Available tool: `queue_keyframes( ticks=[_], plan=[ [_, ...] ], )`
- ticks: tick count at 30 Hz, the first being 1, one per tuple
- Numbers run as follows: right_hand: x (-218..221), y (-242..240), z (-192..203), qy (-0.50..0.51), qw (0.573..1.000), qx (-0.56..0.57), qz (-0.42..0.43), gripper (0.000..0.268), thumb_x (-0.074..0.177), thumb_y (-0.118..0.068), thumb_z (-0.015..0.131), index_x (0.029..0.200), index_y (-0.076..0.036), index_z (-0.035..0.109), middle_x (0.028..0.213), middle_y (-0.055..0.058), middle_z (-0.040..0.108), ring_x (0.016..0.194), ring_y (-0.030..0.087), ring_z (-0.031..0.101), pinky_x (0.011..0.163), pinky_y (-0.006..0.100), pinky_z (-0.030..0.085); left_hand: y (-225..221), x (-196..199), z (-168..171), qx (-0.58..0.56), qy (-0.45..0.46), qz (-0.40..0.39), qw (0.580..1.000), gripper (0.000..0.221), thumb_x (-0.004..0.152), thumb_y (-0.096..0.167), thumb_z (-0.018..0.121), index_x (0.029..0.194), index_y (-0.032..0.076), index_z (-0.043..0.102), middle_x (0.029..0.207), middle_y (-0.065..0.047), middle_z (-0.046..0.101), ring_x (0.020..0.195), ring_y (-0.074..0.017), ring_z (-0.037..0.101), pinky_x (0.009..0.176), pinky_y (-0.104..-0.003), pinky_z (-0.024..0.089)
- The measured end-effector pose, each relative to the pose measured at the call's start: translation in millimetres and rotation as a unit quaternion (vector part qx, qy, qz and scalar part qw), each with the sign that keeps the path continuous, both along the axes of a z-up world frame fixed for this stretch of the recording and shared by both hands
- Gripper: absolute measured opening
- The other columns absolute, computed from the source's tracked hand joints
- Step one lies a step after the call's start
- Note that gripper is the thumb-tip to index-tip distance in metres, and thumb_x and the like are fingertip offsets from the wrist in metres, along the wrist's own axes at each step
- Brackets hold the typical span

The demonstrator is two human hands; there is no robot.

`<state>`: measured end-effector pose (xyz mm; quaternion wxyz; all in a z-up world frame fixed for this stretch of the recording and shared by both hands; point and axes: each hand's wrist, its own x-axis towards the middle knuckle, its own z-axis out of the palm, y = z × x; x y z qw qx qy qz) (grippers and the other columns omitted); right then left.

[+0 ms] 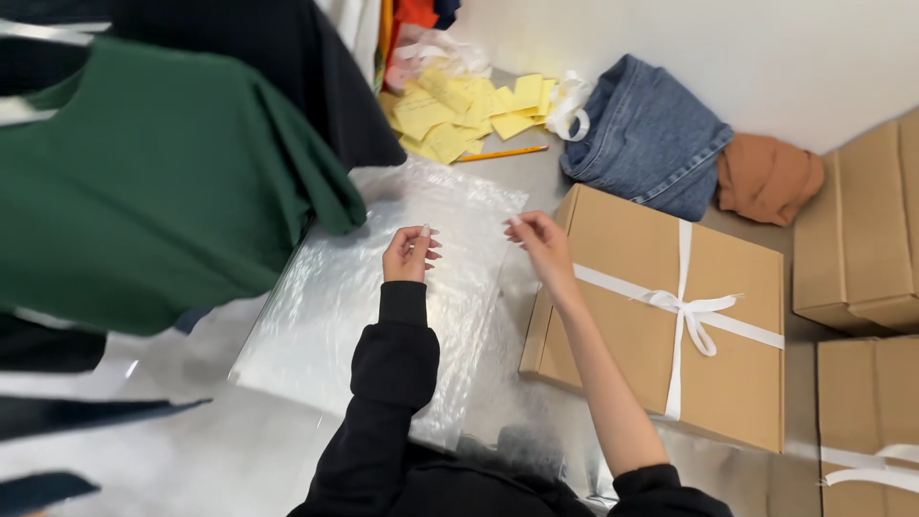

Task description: The person ties a white ribbon around a cardboard box, forming a bow. They then pick up a yellow sticky note and a pencil, write on the note, and place it on the box.

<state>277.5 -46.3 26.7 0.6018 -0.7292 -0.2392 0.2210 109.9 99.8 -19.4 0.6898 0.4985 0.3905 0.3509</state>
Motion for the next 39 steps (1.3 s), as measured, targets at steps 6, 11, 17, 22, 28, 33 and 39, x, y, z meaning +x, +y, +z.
queue_keyframes(
  ticks=[6, 11, 17, 22, 28, 33, 39],
  plan=[
    [74.7, 58.8, -53.6, -0.01, 0.993, -0.12, 0.01, 0.026, 0.089, -0.029, 0.077, 0.107, -0.01, 0.075, 0.093, 0.011, 0.075, 0.084, 0.018, 0.071, 0.071, 0.029, 0.057, 53.2, 45.1, -38.9, -0.022, 0.041, -0.033, 0.998, 0.01, 0.098, 0.024, 0.069, 0.096, 0.015, 0.071, 0.079, -0.007, 0.074, 0.064, -0.0138, 0.068, 0.05, -0.02, 0.053],
    [142.0, 145.9, -113.9, -0.135, 0.975, -0.175, 0.016, 0.018, 0.083, -0.018, 0.077, 0.101, -0.018, 0.076, 0.091, 0.006, 0.069, 0.084, 0.019, 0.069, 0.074, 0.031, 0.056, 100.1, 112.9, -89.9, -0.003, 0.084, -0.081, 0.993, 0.006, 0.095, 0.023, 0.068, 0.096, 0.018, 0.071, 0.081, -0.006, 0.075, 0.065, -0.0158, 0.071, 0.051, -0.023, 0.055],
    [157.8, 206.8, -118.8, -0.312, 0.9, -0.298, 0.063, 0.021, 0.075, -0.017, 0.078, 0.094, -0.018, 0.069, 0.109, 0.007, 0.047, 0.108, 0.035, 0.054, 0.094, 0.044, 0.048, 157.2, 186.0, -137.9, 0.155, 0.137, -0.098, 0.973, 0.012, 0.095, 0.027, 0.068, 0.096, 0.015, 0.069, 0.084, -0.003, 0.072, 0.071, -0.0187, 0.073, 0.058, -0.028, 0.058],
    [155.2, 206.0, -118.1, -0.43, 0.802, -0.4, 0.113, 0.029, 0.071, -0.024, 0.077, 0.094, -0.015, 0.062, 0.109, 0.006, 0.038, 0.106, 0.033, 0.046, 0.087, 0.04, 0.041, 166.0, 195.1, -110.8, 0.513, 0.199, -0.023, 0.835, 0.042, 0.069, 0.014, 0.081, 0.107, 0.011, 0.063, 0.118, -0.009, 0.046, 0.099, -0.0366, 0.058, 0.079, -0.049, 0.059],
    [165.9, 193.8, -114.4, -0.447, 0.796, -0.396, 0.099, 0.028, 0.068, -0.033, 0.074, 0.083, -0.015, 0.059, 0.101, 0.007, 0.039, 0.098, 0.034, 0.045, 0.08, 0.041, 0.036, 166.6, 204.9, -142.7, 0.615, 0.237, -0.05, 0.751, 0.064, 0.064, 0.029, 0.083, 0.119, 0.007, 0.062, 0.131, -0.016, 0.046, 0.125, -0.0386, 0.05, 0.093, -0.049, 0.046],
    [180.0, 182.5, -117.2, -0.471, 0.767, -0.415, 0.134, 0.026, 0.07, -0.032, 0.072, 0.084, -0.018, 0.056, 0.101, 0.005, 0.043, 0.1, 0.029, 0.045, 0.082, 0.041, 0.034, 176.2, 216.2, -169.3, 0.655, 0.237, -0.046, 0.717, 0.058, 0.069, 0.026, 0.086, 0.118, 0.005, 0.064, 0.121, -0.014, 0.056, 0.113, -0.0327, 0.06, 0.09, -0.044, 0.047],
    [182.9, 166.8, -96.1, -0.5, 0.785, -0.346, 0.12, 0.019, 0.078, -0.023, 0.073, 0.09, -0.025, 0.058, 0.088, -0.003, 0.06, 0.095, 0.022, 0.065, 0.096, 0.048, 0.038, 184.9, 226.7, -178.8, 0.712, 0.207, 0.041, 0.669, 0.007, 0.089, 0.021, 0.069, 0.089, 0.014, 0.066, 0.095, 0.0, 0.058, 0.075, -0.0174, 0.068, 0.069, -0.027, 0.055]
  ],
)
